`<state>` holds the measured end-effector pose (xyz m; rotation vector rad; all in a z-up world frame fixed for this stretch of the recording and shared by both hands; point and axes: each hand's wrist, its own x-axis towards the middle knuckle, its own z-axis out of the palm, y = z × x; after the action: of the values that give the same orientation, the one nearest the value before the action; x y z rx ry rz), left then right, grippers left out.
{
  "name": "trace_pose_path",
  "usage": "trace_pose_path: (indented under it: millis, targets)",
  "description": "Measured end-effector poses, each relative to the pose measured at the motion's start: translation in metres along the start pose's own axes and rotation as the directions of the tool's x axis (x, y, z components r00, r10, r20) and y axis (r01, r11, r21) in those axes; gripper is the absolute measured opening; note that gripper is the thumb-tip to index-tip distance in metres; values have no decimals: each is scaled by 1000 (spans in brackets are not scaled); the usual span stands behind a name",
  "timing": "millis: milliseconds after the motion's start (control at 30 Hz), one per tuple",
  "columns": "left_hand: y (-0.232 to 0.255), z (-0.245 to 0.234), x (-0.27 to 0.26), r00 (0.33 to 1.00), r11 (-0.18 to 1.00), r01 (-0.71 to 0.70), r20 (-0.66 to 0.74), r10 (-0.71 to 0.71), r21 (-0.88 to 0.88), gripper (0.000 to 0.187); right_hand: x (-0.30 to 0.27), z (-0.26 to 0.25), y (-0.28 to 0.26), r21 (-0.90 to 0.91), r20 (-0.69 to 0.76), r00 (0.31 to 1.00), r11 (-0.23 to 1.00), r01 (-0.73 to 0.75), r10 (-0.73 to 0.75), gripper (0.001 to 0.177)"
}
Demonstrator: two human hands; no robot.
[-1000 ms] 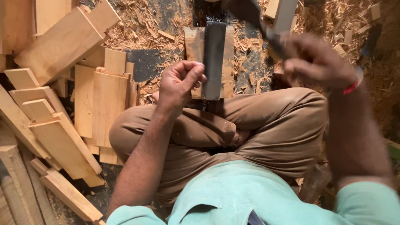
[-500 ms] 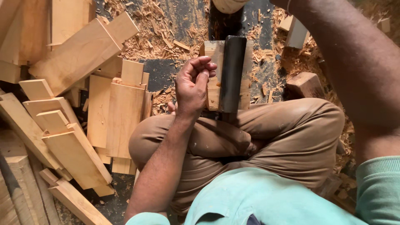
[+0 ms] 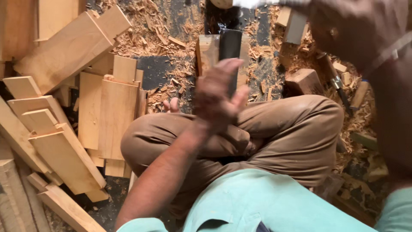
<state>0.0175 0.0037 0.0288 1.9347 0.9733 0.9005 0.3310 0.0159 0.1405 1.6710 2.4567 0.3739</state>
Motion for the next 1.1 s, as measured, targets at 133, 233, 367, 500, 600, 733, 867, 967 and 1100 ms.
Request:
trace_pose_path:
  millis: [133, 233, 367, 500, 600, 733, 867, 967, 1100]
  targets:
    - [35, 72, 0, 979, 977, -184, 109, 173, 104, 82, -53, -10, -40, 154, -80, 995, 986, 68, -57, 16]
    - [30, 125, 13, 986, 958, -156, 97, 136, 243, 74, -68, 9, -59, 221, -67, 993, 968, 114, -102, 26]
    - [-13, 160, 28, 984, 927, -161, 122, 127, 338, 54, -75, 24, -74, 226, -53, 994, 969, 103, -93, 28]
    - [-33, 160, 30, 985, 963, -141, 134, 112, 230, 21, -68, 20, -74, 216, -12, 993, 969, 120, -120, 31]
    - [-34, 147, 34, 976, 957, -149, 192, 101, 250, 27, -61, 17, -67, 328, 69, 995, 943, 50, -77, 36]
    - [-34, 140, 36, 981, 977, -109, 181, 75, 184, 18, -67, 14, -60, 523, 129, 991, 851, -51, -21, 46]
    - [-38, 145, 30, 970, 983, -13, 243, -32, 183, 13, -69, 33, -64, 567, 161, 987, 821, -72, -25, 48]
    - [-34, 143, 9, 947, 977, 20, 309, -86, 210, 13, -74, 35, -67, 540, 173, 983, 840, -45, -59, 44]
    - [-26, 141, 24, 913, 970, 15, 392, -111, 241, 48, -64, 39, -63, 525, 63, 998, 851, -9, -28, 34]
